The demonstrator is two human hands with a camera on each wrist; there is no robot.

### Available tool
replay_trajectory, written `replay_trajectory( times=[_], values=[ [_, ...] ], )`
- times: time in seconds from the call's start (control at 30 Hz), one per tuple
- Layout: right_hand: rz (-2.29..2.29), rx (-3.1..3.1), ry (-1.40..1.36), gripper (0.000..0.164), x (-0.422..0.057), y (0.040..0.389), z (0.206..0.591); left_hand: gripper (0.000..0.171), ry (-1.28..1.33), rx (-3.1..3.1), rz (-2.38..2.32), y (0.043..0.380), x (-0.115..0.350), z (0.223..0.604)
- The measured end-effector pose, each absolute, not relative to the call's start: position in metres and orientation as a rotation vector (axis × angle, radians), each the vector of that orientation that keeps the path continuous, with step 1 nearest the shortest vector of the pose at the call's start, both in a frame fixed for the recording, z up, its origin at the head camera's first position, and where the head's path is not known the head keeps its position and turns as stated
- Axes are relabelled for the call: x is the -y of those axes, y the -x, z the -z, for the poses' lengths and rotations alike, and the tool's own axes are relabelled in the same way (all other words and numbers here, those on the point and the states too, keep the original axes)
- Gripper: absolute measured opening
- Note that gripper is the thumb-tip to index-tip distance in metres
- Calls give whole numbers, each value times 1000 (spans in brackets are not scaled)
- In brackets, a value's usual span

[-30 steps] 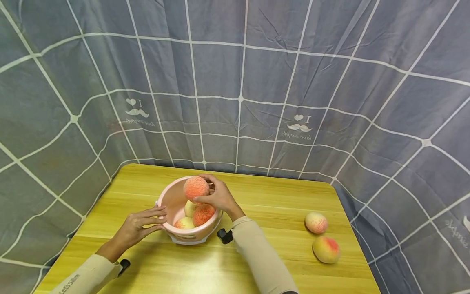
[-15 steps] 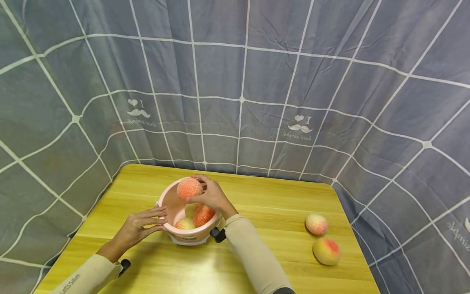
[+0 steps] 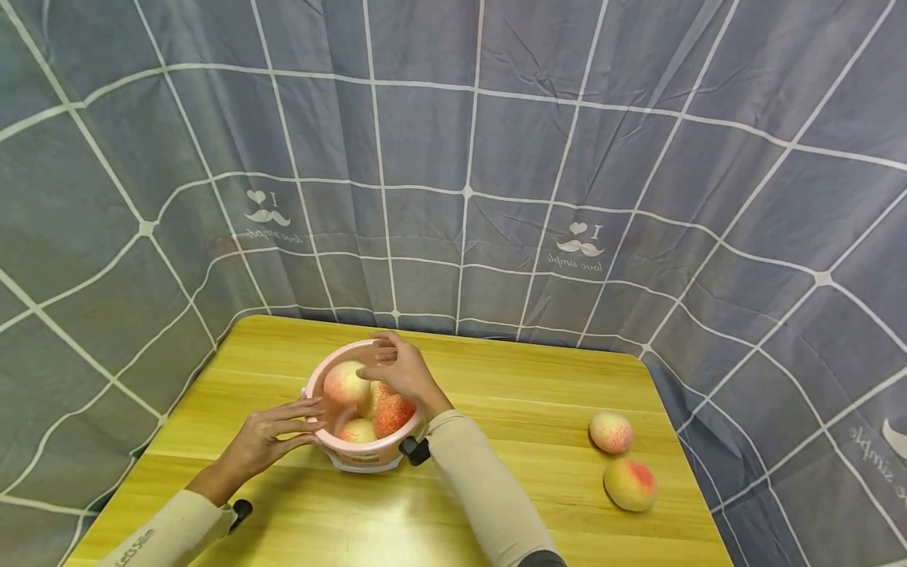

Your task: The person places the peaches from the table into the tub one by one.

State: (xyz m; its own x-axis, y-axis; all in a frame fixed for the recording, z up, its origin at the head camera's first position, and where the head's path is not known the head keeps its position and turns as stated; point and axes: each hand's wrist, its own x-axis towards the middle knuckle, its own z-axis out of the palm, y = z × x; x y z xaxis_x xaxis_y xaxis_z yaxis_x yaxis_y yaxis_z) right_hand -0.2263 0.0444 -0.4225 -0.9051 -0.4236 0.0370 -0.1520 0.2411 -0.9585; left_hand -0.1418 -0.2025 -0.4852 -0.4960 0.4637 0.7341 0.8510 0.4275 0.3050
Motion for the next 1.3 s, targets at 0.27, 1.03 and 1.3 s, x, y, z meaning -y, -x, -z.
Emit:
replay_trajectory(
  times=[0.27, 1.03, 1.3],
  values=[
    [1794, -2198, 573, 49, -54, 225, 419, 22, 1114, 2096, 892, 143, 202, 484],
    [1896, -2205, 509, 44, -100, 232, 429, 30, 1091, 2138, 903, 143, 202, 484],
    [1926, -2239, 437, 43, -126, 234, 434, 29, 1106, 2100, 911, 144, 201, 484]
  ],
)
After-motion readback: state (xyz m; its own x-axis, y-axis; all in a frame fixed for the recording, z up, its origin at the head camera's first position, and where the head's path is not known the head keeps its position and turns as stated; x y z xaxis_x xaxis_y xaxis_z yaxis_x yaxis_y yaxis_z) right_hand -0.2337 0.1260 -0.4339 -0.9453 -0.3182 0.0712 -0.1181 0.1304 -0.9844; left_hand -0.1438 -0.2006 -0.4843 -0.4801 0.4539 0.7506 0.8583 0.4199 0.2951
